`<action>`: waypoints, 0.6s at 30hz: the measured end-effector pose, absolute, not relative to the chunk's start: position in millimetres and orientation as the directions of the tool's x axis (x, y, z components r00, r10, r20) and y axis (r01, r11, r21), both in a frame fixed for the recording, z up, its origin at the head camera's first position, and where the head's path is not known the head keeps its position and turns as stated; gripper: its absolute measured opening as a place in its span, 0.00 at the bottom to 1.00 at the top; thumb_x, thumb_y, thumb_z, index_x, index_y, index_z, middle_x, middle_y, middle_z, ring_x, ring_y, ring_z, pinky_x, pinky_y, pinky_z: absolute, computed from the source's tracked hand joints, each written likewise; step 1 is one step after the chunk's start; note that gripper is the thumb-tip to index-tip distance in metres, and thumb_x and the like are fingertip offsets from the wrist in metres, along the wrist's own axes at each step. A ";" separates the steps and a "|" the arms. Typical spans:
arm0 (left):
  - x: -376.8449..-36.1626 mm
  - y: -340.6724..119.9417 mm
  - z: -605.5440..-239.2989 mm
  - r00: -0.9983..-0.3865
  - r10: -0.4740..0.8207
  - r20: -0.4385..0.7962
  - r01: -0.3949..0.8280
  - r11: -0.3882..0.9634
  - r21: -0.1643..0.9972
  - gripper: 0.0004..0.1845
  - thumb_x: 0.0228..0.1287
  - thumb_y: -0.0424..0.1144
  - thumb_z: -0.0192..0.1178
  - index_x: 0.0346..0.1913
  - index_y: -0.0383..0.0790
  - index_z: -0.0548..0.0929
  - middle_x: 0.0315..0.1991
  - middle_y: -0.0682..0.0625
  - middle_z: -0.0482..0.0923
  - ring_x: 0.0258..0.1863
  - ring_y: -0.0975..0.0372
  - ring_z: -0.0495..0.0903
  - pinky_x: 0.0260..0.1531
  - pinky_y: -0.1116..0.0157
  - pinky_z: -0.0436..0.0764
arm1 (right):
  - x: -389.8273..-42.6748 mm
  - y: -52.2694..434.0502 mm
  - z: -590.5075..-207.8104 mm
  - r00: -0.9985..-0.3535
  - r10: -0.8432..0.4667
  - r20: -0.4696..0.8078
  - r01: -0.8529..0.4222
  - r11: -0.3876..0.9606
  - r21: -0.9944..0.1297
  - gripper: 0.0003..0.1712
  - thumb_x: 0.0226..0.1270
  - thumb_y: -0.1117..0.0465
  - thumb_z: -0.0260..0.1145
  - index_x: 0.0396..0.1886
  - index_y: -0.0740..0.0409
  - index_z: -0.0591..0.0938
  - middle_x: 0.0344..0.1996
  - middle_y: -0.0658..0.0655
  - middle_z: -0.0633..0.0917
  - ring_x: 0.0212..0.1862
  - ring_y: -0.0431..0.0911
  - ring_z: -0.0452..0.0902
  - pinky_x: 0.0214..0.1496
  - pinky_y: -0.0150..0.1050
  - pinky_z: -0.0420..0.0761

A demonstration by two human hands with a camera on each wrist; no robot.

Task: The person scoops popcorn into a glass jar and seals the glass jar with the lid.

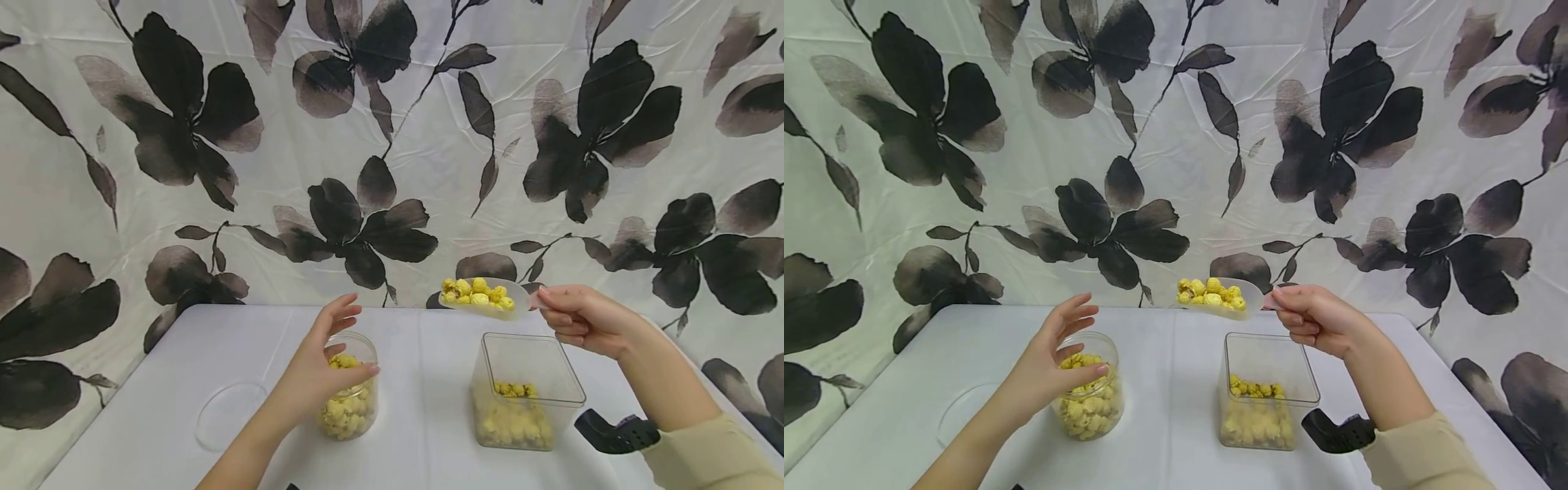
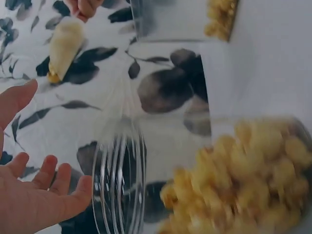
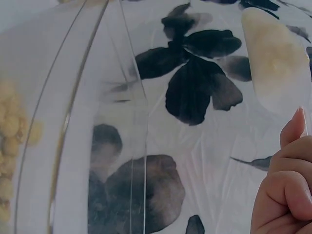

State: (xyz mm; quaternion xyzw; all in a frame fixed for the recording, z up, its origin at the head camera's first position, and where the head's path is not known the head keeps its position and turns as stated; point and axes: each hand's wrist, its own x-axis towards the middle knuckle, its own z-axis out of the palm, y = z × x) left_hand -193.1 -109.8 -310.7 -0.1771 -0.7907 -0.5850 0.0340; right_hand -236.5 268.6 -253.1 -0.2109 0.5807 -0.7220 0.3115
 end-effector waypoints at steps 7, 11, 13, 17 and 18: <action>-195.7 -149.8 -320.1 -0.930 0.233 0.283 0.357 0.390 0.849 0.51 0.45 0.36 0.74 0.70 0.54 0.53 0.65 0.47 0.61 0.66 0.52 0.57 0.56 0.44 0.65 | -241.0 250.8 -246.6 -0.719 -0.692 -0.066 0.192 -0.107 -0.975 0.17 0.75 0.61 0.47 0.39 0.58 0.83 0.17 0.46 0.67 0.18 0.44 0.40 0.19 0.33 0.46; -194.2 -163.4 -328.7 -0.936 0.247 0.252 0.333 0.381 0.862 0.54 0.43 0.37 0.75 0.71 0.54 0.51 0.67 0.45 0.58 0.67 0.50 0.55 0.56 0.42 0.63 | -244.8 234.3 -244.2 -0.734 -0.671 -0.103 0.203 -0.072 -0.977 0.14 0.72 0.59 0.52 0.37 0.57 0.84 0.16 0.45 0.67 0.18 0.43 0.42 0.19 0.32 0.47; -192.9 -166.9 -335.3 -0.938 0.264 0.224 0.315 0.378 0.871 0.55 0.41 0.38 0.76 0.71 0.53 0.51 0.68 0.45 0.57 0.67 0.49 0.54 0.56 0.42 0.62 | -246.7 225.3 -245.5 -0.737 -0.664 -0.124 0.205 -0.045 -0.978 0.13 0.72 0.58 0.54 0.36 0.56 0.84 0.15 0.46 0.66 0.17 0.42 0.43 0.19 0.32 0.47; -192.1 -169.8 -351.3 -0.940 0.294 0.170 0.275 0.366 0.889 0.56 0.41 0.40 0.76 0.71 0.52 0.50 0.69 0.45 0.54 0.68 0.47 0.51 0.56 0.40 0.62 | -249.9 207.8 -251.6 -0.742 -0.651 -0.159 0.208 0.002 -0.978 0.16 0.73 0.60 0.51 0.32 0.55 0.84 0.14 0.46 0.65 0.16 0.41 0.44 0.18 0.31 0.47; -192.3 -169.8 -355.3 -0.941 0.298 0.161 0.268 0.366 0.891 0.56 0.42 0.40 0.76 0.71 0.52 0.50 0.69 0.44 0.53 0.68 0.46 0.51 0.56 0.40 0.62 | -250.7 203.5 -253.5 -0.742 -0.649 -0.167 0.211 0.011 -0.978 0.17 0.74 0.61 0.49 0.32 0.55 0.84 0.14 0.46 0.64 0.16 0.41 0.44 0.18 0.31 0.47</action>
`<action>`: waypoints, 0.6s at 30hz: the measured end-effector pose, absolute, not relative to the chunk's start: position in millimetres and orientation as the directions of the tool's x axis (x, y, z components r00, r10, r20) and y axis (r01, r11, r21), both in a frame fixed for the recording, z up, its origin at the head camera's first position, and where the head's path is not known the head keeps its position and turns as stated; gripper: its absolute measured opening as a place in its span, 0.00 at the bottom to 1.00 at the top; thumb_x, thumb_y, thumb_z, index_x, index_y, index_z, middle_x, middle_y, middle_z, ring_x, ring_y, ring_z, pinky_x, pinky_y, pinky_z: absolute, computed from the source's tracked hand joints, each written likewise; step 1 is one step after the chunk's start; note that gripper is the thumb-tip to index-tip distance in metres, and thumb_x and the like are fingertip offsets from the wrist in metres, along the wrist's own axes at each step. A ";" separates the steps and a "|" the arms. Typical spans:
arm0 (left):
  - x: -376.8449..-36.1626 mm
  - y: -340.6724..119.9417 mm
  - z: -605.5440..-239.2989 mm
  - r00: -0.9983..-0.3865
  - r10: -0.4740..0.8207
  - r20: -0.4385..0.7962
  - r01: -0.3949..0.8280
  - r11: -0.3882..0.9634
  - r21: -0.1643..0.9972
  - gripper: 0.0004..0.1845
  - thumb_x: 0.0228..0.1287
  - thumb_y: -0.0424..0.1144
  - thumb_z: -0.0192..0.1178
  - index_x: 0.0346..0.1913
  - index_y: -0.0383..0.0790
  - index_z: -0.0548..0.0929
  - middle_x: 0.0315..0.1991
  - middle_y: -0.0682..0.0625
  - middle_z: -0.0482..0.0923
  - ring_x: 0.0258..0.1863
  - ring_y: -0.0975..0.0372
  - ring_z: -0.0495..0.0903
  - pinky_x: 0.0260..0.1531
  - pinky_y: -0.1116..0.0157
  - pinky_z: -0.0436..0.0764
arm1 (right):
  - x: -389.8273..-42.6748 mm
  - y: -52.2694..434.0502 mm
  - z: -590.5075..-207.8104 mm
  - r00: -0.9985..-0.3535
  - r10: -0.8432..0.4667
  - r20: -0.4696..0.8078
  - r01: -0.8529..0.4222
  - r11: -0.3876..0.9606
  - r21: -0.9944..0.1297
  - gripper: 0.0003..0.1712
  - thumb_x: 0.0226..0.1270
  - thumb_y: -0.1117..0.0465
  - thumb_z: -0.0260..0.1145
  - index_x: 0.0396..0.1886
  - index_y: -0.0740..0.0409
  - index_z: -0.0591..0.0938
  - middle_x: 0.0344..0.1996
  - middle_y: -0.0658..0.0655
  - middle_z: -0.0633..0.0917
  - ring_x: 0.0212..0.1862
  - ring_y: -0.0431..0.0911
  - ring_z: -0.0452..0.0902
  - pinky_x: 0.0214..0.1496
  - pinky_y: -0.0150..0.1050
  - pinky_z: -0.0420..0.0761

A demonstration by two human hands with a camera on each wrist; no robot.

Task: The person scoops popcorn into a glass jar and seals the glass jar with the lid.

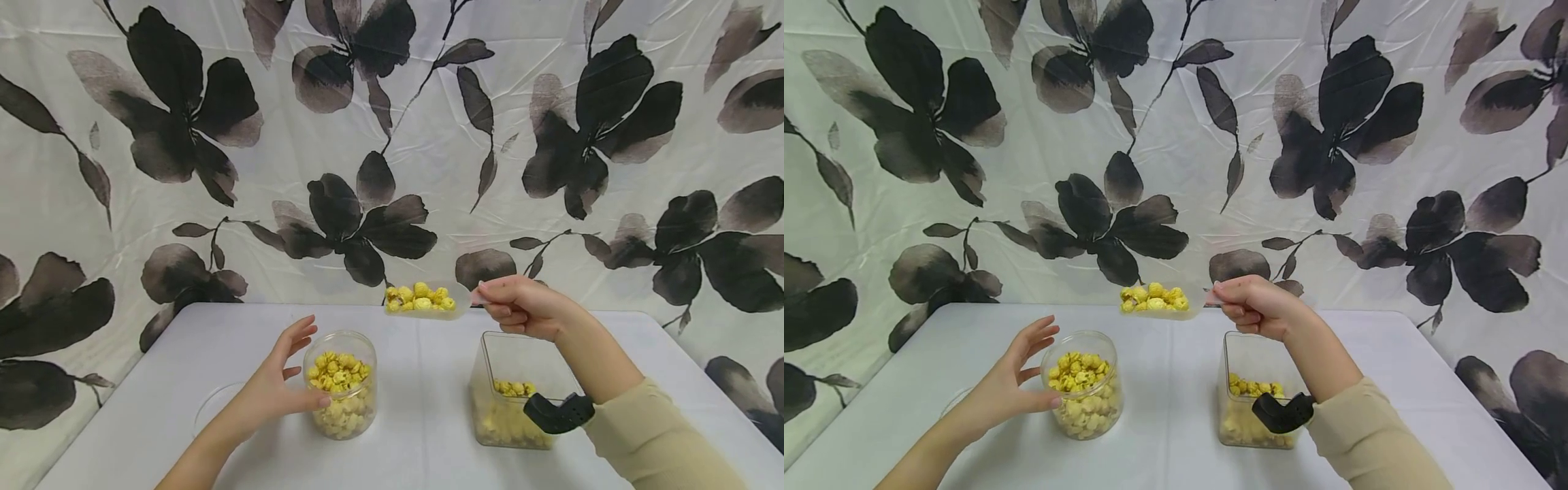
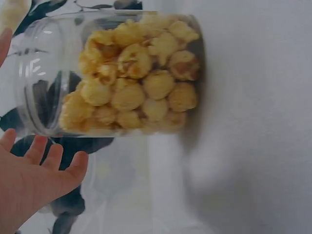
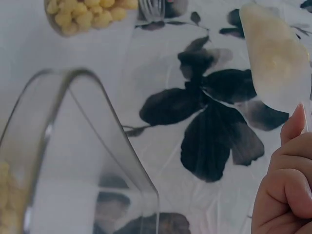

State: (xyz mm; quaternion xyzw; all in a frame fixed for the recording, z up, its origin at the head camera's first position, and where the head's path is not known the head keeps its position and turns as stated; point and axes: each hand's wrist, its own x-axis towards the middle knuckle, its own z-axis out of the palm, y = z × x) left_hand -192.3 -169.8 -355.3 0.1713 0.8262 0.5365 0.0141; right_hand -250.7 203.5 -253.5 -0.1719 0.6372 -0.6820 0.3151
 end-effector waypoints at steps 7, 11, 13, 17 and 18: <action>-198.8 -165.4 -375.1 -0.942 0.317 0.112 0.224 0.344 0.912 0.60 0.39 0.38 0.76 0.72 0.50 0.45 0.70 0.40 0.51 0.68 0.43 0.50 0.54 0.40 0.64 | -256.7 171.1 -263.3 -0.768 -0.593 -0.242 0.202 0.135 -0.970 0.19 0.74 0.63 0.46 0.29 0.55 0.82 0.12 0.46 0.64 0.13 0.37 0.48 0.15 0.29 0.51; -201.0 -162.1 -383.3 -0.945 0.317 0.081 0.194 0.344 0.919 0.57 0.40 0.38 0.75 0.71 0.47 0.48 0.70 0.40 0.53 0.68 0.44 0.49 0.55 0.38 0.61 | -255.7 149.8 -268.5 -0.796 -0.514 -0.321 0.208 0.266 -0.941 0.15 0.72 0.62 0.50 0.30 0.60 0.82 0.11 0.47 0.63 0.12 0.36 0.50 0.15 0.27 0.52; -201.0 -161.5 -385.9 -0.949 0.308 0.063 0.171 0.341 0.924 0.56 0.40 0.39 0.75 0.71 0.46 0.50 0.70 0.41 0.54 0.68 0.44 0.50 0.56 0.37 0.59 | -254.6 139.7 -269.1 -0.799 -0.491 -0.347 0.199 0.329 -0.923 0.14 0.71 0.62 0.52 0.31 0.63 0.81 0.11 0.47 0.62 0.12 0.36 0.49 0.15 0.27 0.51; -201.1 -161.4 -387.5 -0.959 0.279 0.043 0.136 0.322 0.937 0.55 0.40 0.39 0.76 0.70 0.48 0.52 0.70 0.44 0.55 0.68 0.47 0.52 0.58 0.38 0.56 | -253.0 122.4 -264.7 -0.816 -0.463 -0.345 0.131 0.433 -0.892 0.14 0.70 0.61 0.54 0.33 0.66 0.81 0.10 0.48 0.60 0.12 0.37 0.46 0.15 0.29 0.49; -201.2 -161.4 -387.3 -0.961 0.274 0.041 0.132 0.322 0.937 0.55 0.39 0.39 0.76 0.70 0.48 0.52 0.70 0.44 0.55 0.68 0.47 0.52 0.58 0.38 0.57 | -252.8 119.0 -263.0 -0.822 -0.457 -0.339 0.112 0.453 -0.884 0.14 0.69 0.61 0.54 0.34 0.67 0.82 0.10 0.48 0.60 0.12 0.37 0.46 0.15 0.29 0.49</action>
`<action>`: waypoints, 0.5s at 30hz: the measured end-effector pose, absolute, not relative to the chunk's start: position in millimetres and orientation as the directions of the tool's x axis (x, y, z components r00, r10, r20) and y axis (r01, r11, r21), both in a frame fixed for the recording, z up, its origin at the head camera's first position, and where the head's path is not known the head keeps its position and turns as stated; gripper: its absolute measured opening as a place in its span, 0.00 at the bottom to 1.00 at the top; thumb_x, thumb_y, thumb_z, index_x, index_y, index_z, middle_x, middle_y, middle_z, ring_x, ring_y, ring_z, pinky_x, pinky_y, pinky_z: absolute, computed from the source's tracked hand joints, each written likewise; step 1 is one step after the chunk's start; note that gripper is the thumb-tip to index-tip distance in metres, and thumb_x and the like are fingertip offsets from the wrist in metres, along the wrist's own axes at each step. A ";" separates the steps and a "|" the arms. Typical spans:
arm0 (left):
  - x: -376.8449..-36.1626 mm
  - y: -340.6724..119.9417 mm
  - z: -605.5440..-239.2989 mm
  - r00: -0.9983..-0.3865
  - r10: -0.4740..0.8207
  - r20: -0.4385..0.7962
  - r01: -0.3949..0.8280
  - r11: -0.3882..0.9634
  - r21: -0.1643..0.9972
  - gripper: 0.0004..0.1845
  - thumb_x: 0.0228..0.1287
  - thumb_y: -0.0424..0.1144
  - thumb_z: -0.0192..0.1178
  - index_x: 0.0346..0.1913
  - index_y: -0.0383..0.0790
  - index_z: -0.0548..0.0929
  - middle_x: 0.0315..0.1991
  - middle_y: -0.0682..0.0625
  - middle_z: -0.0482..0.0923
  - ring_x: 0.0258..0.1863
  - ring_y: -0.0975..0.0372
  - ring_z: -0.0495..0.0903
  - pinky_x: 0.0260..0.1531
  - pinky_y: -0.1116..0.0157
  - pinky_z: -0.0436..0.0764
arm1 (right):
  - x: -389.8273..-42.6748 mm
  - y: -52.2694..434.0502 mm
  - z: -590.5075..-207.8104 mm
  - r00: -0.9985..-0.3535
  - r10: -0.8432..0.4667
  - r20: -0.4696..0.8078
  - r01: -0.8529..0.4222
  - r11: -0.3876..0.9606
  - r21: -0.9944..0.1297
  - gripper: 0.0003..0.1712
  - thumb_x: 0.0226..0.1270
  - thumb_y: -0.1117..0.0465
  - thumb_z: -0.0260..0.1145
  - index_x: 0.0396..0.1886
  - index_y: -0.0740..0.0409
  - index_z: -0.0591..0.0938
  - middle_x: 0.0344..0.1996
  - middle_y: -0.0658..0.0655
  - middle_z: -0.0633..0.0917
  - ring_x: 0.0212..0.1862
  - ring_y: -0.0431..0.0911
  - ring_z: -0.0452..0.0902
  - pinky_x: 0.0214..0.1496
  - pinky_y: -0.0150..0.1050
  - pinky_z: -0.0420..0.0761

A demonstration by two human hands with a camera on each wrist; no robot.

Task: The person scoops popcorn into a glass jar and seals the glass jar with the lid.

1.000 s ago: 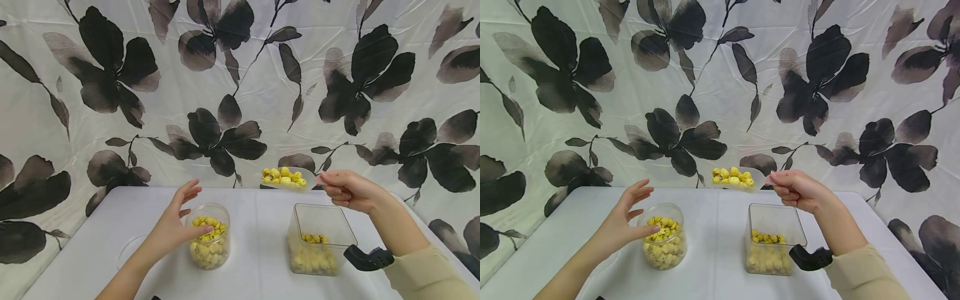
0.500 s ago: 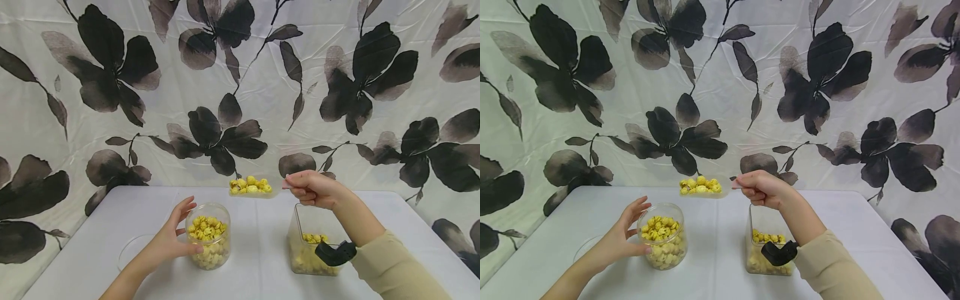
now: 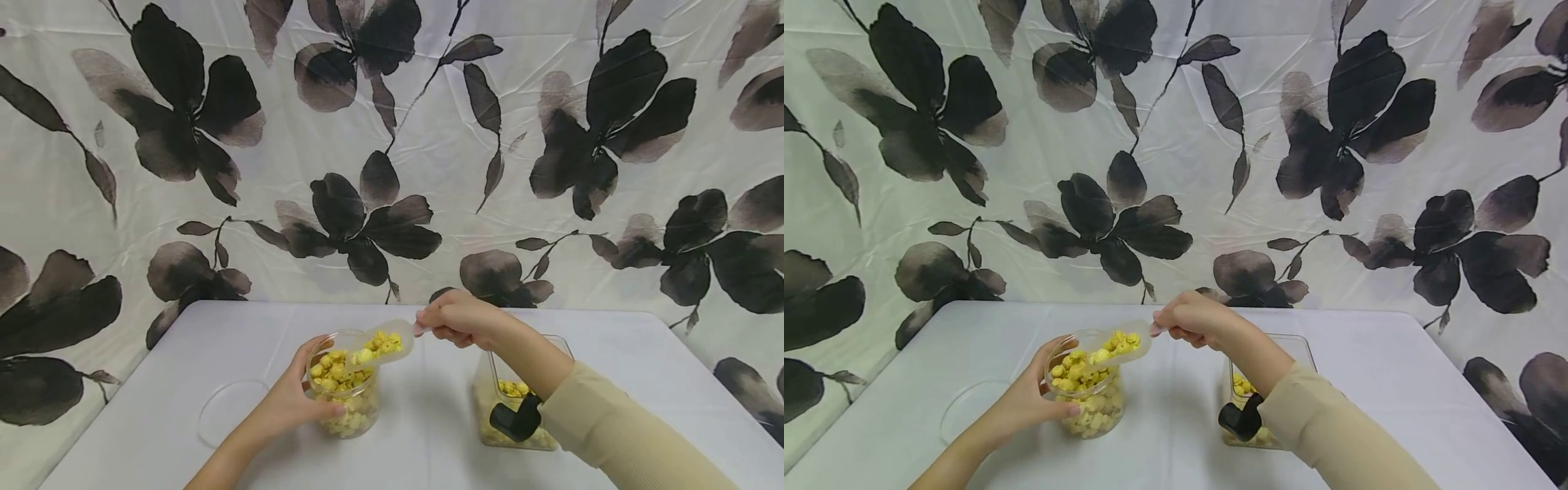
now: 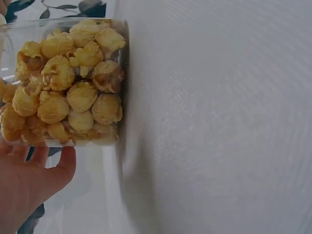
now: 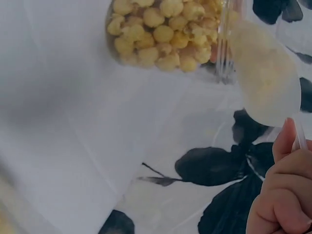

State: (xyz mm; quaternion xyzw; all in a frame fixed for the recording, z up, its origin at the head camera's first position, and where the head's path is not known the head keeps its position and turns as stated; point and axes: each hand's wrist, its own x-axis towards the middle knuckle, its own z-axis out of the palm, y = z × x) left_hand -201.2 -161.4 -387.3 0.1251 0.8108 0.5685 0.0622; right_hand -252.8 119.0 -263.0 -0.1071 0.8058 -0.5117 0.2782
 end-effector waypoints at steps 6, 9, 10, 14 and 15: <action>-202.3 -161.3 -386.7 -0.963 0.267 0.033 0.126 0.337 0.933 0.56 0.38 0.39 0.76 0.70 0.46 0.51 0.69 0.44 0.55 0.68 0.46 0.52 0.58 0.38 0.57 | -251.7 105.5 -252.9 -0.845 -0.453 -0.285 -0.006 0.541 -0.841 0.14 0.69 0.61 0.55 0.34 0.65 0.85 0.09 0.49 0.60 0.12 0.39 0.47 0.15 0.30 0.50; -202.4 -161.7 -386.6 -0.962 0.271 0.028 0.121 0.333 0.935 0.56 0.39 0.39 0.76 0.70 0.46 0.51 0.69 0.43 0.55 0.68 0.46 0.52 0.58 0.38 0.56 | -250.2 102.4 -249.3 -0.869 -0.444 -0.218 -0.099 0.589 -0.802 0.15 0.70 0.61 0.55 0.36 0.64 0.86 0.13 0.48 0.69 0.16 0.38 0.60 0.19 0.31 0.64; -202.5 -161.7 -386.5 -0.962 0.272 0.029 0.122 0.331 0.936 0.56 0.39 0.40 0.76 0.70 0.46 0.51 0.69 0.43 0.55 0.68 0.46 0.52 0.58 0.38 0.56 | -249.5 101.9 -248.2 -0.876 -0.444 -0.188 -0.135 0.601 -0.788 0.15 0.70 0.62 0.55 0.36 0.64 0.86 0.16 0.48 0.74 0.21 0.39 0.67 0.25 0.34 0.71; -203.0 -161.9 -386.2 -0.962 0.271 0.024 0.117 0.331 0.936 0.55 0.39 0.39 0.76 0.70 0.47 0.51 0.69 0.43 0.55 0.68 0.46 0.52 0.58 0.38 0.56 | -247.0 102.0 -244.0 -0.891 -0.446 -0.079 -0.256 0.640 -0.724 0.14 0.70 0.62 0.55 0.38 0.65 0.86 0.37 0.55 0.85 0.44 0.46 0.75 0.47 0.46 0.73; -203.1 -161.8 -386.1 -0.962 0.270 0.023 0.116 0.333 0.936 0.55 0.39 0.40 0.76 0.70 0.47 0.51 0.69 0.42 0.55 0.68 0.46 0.52 0.58 0.38 0.56 | -246.8 102.8 -242.7 -0.891 -0.450 -0.063 -0.274 0.643 -0.715 0.14 0.70 0.62 0.55 0.39 0.64 0.85 0.37 0.56 0.85 0.44 0.47 0.75 0.45 0.45 0.73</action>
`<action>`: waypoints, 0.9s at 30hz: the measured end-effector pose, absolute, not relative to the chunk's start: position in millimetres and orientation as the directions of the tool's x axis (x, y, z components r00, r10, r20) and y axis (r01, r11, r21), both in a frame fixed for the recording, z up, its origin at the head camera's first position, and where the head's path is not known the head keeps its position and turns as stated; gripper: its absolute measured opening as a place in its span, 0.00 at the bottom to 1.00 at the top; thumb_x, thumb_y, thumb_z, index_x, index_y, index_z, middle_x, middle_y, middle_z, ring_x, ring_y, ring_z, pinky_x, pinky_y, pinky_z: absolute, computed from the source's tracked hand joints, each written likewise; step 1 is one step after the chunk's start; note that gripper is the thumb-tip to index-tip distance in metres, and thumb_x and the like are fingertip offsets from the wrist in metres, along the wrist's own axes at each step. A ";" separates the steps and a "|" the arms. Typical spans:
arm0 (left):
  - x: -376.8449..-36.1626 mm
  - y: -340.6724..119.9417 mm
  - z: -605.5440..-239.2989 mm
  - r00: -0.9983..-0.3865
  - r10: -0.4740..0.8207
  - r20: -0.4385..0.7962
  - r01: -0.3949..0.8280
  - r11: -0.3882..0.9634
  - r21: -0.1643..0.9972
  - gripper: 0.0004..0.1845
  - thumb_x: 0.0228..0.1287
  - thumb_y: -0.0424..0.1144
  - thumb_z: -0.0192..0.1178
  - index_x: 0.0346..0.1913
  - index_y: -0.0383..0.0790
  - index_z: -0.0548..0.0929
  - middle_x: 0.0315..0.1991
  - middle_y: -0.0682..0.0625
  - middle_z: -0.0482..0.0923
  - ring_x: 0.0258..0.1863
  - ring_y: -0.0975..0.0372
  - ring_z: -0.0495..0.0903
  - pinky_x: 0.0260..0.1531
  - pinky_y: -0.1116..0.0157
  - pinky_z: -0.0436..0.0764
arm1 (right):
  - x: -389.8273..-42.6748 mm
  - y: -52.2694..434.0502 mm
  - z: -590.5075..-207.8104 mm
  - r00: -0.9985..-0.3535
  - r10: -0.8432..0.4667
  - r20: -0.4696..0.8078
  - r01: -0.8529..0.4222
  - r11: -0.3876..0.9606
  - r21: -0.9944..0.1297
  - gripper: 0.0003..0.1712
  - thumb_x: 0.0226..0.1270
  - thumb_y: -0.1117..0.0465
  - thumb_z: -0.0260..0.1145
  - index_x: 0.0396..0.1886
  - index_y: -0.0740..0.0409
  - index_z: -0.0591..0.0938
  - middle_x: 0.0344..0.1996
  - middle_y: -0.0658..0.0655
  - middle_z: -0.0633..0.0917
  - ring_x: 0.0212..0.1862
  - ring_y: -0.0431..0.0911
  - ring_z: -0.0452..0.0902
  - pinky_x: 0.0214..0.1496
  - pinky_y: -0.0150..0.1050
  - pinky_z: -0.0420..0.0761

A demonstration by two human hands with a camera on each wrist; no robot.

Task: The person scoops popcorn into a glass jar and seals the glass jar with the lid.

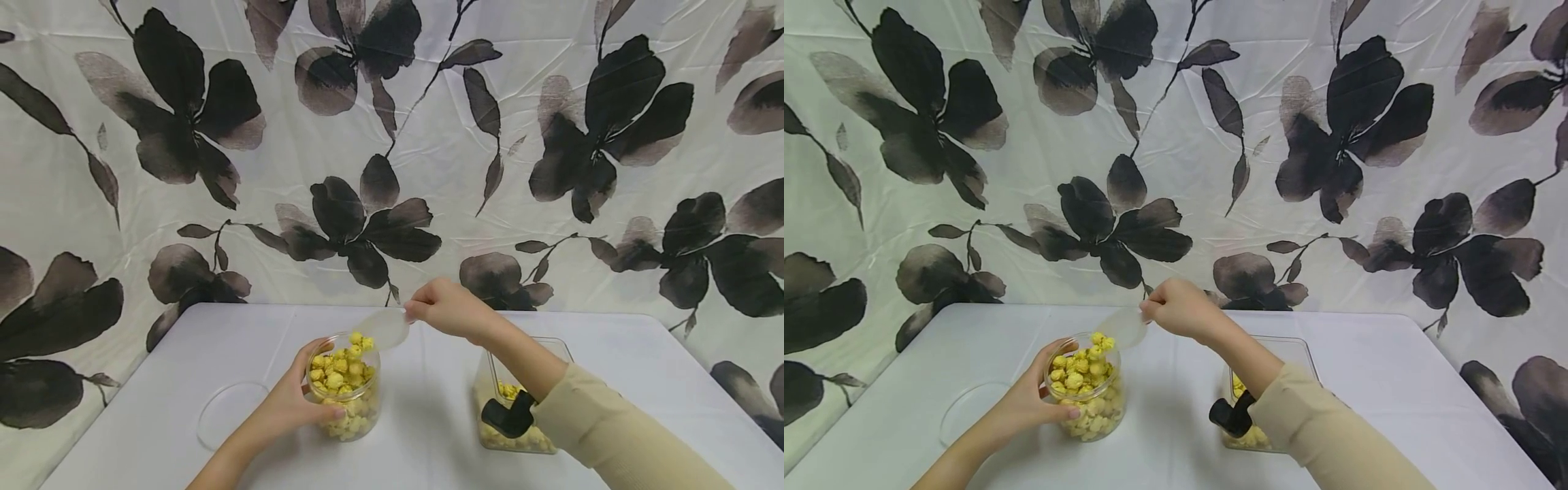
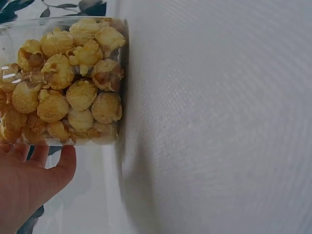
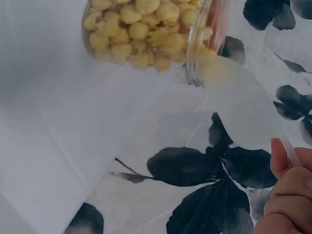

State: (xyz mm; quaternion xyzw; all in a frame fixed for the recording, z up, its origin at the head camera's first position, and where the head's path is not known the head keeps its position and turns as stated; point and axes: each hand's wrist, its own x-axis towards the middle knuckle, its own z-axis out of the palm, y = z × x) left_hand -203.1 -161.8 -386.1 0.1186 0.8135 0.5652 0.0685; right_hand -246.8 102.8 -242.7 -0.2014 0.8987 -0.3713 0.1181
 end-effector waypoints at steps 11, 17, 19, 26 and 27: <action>-202.9 -161.3 -387.5 -0.962 0.273 0.007 0.101 0.333 0.937 0.55 0.40 0.40 0.76 0.70 0.48 0.51 0.71 0.47 0.51 0.68 0.47 0.51 0.59 0.39 0.56 | -248.0 123.6 -236.4 -0.899 -0.433 -0.069 -0.219 0.580 -0.784 0.15 0.71 0.61 0.54 0.41 0.65 0.84 0.37 0.56 0.84 0.46 0.51 0.76 0.51 0.47 0.74; -202.9 -160.5 -385.9 -0.963 0.270 0.000 0.096 0.343 0.934 0.56 0.39 0.41 0.76 0.71 0.49 0.50 0.71 0.47 0.50 0.69 0.46 0.51 0.59 0.39 0.56 | -249.0 144.7 -232.1 -0.895 -0.432 -0.114 -0.131 0.499 -0.857 0.15 0.72 0.62 0.52 0.42 0.69 0.81 0.13 0.48 0.61 0.15 0.39 0.49 0.19 0.31 0.54; -203.0 -160.3 -385.3 -0.964 0.267 0.002 0.098 0.349 0.932 0.57 0.38 0.41 0.76 0.71 0.49 0.50 0.71 0.46 0.49 0.69 0.46 0.51 0.59 0.40 0.57 | -247.8 153.3 -229.9 -0.889 -0.445 -0.112 -0.131 0.480 -0.868 0.14 0.72 0.62 0.52 0.37 0.67 0.80 0.12 0.48 0.61 0.14 0.38 0.47 0.17 0.31 0.51; -202.3 -160.3 -387.1 -0.965 0.261 0.010 0.110 0.374 0.921 0.57 0.38 0.42 0.76 0.70 0.49 0.51 0.71 0.45 0.50 0.68 0.44 0.50 0.58 0.40 0.59 | -241.0 187.6 -223.0 -0.883 -0.455 -0.117 -0.109 0.440 -0.892 0.16 0.72 0.60 0.52 0.21 0.58 0.73 0.12 0.49 0.61 0.14 0.39 0.49 0.19 0.33 0.52; -202.2 -160.4 -387.8 -0.966 0.259 0.009 0.110 0.377 0.920 0.57 0.38 0.42 0.76 0.70 0.49 0.51 0.71 0.45 0.50 0.68 0.44 0.50 0.58 0.40 0.59 | -239.7 193.2 -221.9 -0.885 -0.449 -0.119 -0.103 0.440 -0.892 0.16 0.72 0.60 0.52 0.22 0.58 0.73 0.12 0.49 0.61 0.14 0.39 0.49 0.19 0.33 0.53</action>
